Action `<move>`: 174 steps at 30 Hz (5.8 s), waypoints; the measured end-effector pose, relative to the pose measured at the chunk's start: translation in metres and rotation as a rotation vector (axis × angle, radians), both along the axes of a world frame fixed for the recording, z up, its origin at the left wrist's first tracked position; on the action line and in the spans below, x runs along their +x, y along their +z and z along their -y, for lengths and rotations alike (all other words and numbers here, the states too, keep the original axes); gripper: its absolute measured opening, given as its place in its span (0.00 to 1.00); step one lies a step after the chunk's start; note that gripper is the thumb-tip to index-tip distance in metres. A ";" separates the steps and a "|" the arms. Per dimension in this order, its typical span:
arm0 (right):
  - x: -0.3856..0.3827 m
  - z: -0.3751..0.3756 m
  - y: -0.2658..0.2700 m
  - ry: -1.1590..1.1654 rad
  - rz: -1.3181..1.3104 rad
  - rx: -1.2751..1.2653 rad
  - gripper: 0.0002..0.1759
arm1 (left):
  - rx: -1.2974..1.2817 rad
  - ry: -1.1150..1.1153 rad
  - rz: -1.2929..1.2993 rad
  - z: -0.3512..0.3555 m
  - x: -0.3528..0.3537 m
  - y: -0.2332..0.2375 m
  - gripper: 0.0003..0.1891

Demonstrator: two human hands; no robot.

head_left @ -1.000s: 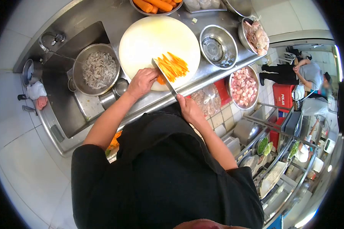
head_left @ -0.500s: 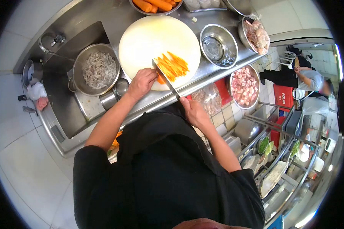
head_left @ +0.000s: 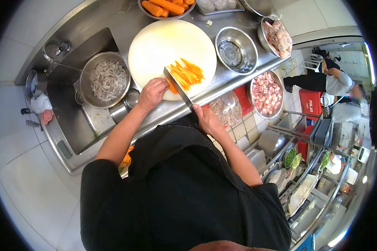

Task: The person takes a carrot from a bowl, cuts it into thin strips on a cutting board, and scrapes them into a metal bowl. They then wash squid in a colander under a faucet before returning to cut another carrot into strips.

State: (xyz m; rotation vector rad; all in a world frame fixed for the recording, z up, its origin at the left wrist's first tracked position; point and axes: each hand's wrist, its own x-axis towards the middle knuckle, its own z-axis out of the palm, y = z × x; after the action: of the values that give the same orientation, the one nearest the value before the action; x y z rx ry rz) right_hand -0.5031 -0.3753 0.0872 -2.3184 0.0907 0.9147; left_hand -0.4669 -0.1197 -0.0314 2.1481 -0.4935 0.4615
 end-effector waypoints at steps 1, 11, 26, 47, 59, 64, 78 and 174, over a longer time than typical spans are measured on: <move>0.001 -0.001 0.003 -0.008 -0.021 0.002 0.39 | 0.004 0.003 -0.001 0.000 0.000 0.000 0.07; -0.012 -0.006 0.001 0.020 0.054 -0.028 0.38 | 0.040 0.000 -0.036 0.002 -0.001 0.002 0.09; -0.010 -0.011 -0.001 0.000 0.079 -0.002 0.39 | 0.000 0.049 0.002 0.001 0.000 -0.006 0.07; -0.012 -0.009 0.007 0.006 0.040 0.021 0.40 | -0.003 0.051 0.050 0.001 0.002 -0.010 0.07; -0.027 0.003 0.014 -0.047 0.066 0.050 0.40 | 0.007 0.027 0.035 -0.001 0.002 -0.001 0.07; -0.021 -0.001 0.027 -0.036 -0.086 -0.005 0.41 | 0.001 0.019 0.045 0.000 0.003 -0.003 0.07; -0.025 -0.004 0.005 0.027 0.100 0.006 0.38 | 0.004 0.038 0.059 0.002 0.002 -0.003 0.05; 0.137 0.235 -0.016 -0.492 -0.263 0.800 0.15 | -0.213 0.364 -0.114 0.304 0.210 0.025 0.38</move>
State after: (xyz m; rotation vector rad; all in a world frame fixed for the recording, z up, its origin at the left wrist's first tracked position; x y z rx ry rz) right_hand -0.3663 -0.6105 0.0713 -1.3470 0.3242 0.7954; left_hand -0.2567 -0.4236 -0.0065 2.0448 0.0145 0.5601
